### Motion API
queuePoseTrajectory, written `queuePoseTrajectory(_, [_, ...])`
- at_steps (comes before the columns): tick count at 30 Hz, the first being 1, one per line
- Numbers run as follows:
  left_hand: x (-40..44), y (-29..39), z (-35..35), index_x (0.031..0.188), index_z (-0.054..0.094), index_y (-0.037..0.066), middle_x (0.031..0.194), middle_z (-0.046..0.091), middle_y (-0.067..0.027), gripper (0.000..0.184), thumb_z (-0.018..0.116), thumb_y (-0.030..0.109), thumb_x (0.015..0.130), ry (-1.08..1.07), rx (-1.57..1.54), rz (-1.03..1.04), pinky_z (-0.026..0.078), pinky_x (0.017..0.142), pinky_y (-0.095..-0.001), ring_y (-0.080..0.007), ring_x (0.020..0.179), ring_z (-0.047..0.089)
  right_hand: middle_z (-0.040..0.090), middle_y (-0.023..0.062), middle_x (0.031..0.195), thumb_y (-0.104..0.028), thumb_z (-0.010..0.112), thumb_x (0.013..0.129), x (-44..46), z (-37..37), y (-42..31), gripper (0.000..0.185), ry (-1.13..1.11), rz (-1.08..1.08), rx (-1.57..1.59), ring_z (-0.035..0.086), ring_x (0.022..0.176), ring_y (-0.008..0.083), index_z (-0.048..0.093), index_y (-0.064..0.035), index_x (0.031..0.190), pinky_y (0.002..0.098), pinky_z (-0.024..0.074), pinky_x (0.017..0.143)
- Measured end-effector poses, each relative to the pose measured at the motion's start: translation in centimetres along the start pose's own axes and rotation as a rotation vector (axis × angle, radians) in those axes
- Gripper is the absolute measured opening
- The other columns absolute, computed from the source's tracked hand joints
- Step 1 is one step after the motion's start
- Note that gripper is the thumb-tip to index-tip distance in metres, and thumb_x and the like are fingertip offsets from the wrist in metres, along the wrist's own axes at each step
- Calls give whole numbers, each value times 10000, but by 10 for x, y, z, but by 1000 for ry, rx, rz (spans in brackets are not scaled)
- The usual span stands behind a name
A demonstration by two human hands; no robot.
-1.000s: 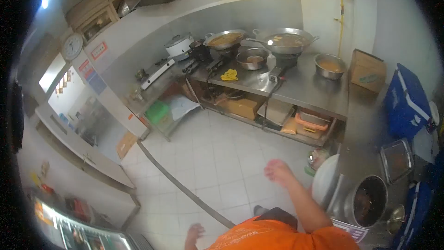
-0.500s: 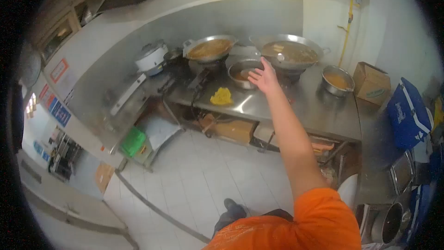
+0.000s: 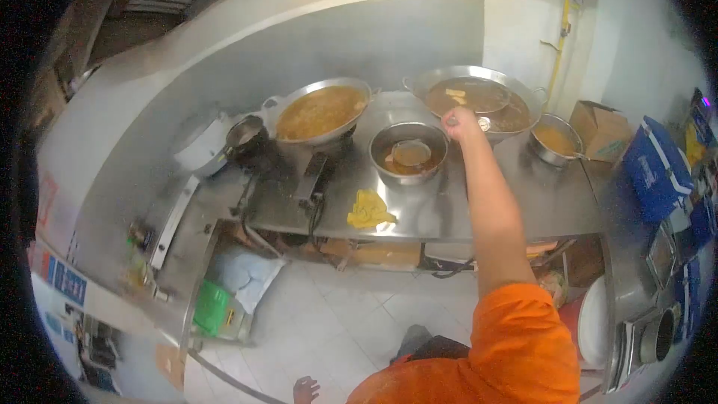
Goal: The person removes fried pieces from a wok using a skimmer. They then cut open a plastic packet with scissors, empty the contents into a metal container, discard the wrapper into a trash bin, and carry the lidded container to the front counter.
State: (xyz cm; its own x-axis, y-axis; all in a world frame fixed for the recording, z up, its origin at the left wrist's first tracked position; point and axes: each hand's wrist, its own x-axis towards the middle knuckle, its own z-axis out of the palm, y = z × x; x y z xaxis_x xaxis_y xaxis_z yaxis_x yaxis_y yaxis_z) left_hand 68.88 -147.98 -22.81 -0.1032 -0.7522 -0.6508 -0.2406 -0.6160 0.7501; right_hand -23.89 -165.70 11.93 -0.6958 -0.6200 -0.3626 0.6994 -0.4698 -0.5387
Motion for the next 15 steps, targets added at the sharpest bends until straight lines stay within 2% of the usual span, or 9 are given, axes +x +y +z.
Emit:
queuePoseTrajectory(3, [69, 47, 5, 1268, 522, 166, 1135, 664, -78, 354, 607, 322, 961, -73, 52, -13, 526, 664, -387, -253, 962, 674, 400, 45, 532, 84, 469, 817, -27, -19, 3, 227, 35, -101, -247, 413, 416, 174, 445, -62, 646, 289, 402, 396])
queuePoseTrajectory(5, [109, 69, 11, 1271, 526, 171, 1132, 665, -77, 348, 610, 299, 958, -112, 103, -67, 521, 673, -375, -246, 961, 672, 407, 32, 527, 50, 498, 844, -62, -25, 6, 245, 67, -72, -415, 407, 411, 144, 447, -75, 640, 278, 396, 388])
queuePoseTrajectory(7, [156, 74, 10, 1269, 534, 177, 1119, 666, -79, 350, 618, 285, 947, -239, 43, -114, 513, 663, -355, -237, 941, 671, 426, 34, 525, 19, 518, 872, -88, -46, 5, 135, 41, -113, -716, 427, 423, 122, 493, -47, 757, 277, 398, 376])
queuePoseTrajectory(8, [178, 78, 12, 1268, 537, 181, 1112, 667, -80, 351, 622, 279, 942, -301, 14, -141, 510, 658, -346, -232, 930, 671, 444, 38, 546, 13, 524, 877, -104, -46, 11, 56, 127, -184, -862, 435, 424, 126, 514, -36, 852, 295, 397, 372])
queuePoseTrajectory(9, [189, 91, 15, 1260, 538, 178, 1105, 670, -81, 342, 622, 274, 942, -320, 39, -173, 511, 656, -350, -234, 923, 674, 462, 42, 567, 8, 530, 882, -117, -47, 18, 73, 212, -252, -1005, 444, 426, 130, 535, -25, 947, 313, 396, 368])
queuePoseTrajectory(11, [209, 122, 23, 1243, 541, 174, 1091, 677, -83, 323, 622, 264, 943, -321, 125, -213, 515, 650, -359, -238, 909, 681, 594, 141, 709, -8, 544, 889, -126, -57, 37, 287, 347, -326, -1160, 601, 538, 276, 516, -16, 1175, 432, 496, 497])
queuePoseTrajectory(14, [239, 172, 31, 1217, 544, 167, 1069, 687, -87, 296, 622, 250, 944, -324, 206, -233, 520, 642, -372, -243, 887, 691, 664, 260, 920, -71, 547, 916, -107, -109, 70, 456, 471, -948, -1685, 665, 814, 447, 409, 2, 1345, 501, 520, 740])
queuePoseTrajectory(15, [248, 187, 33, 1209, 545, 165, 1062, 690, -88, 287, 622, 245, 945, -325, 223, -238, 521, 639, -376, -244, 880, 694, 643, 287, 995, -79, 549, 920, -115, -106, 75, 471, 503, -896, -1619, 644, 877, 470, 394, -4, 1358, 503, 505, 786])
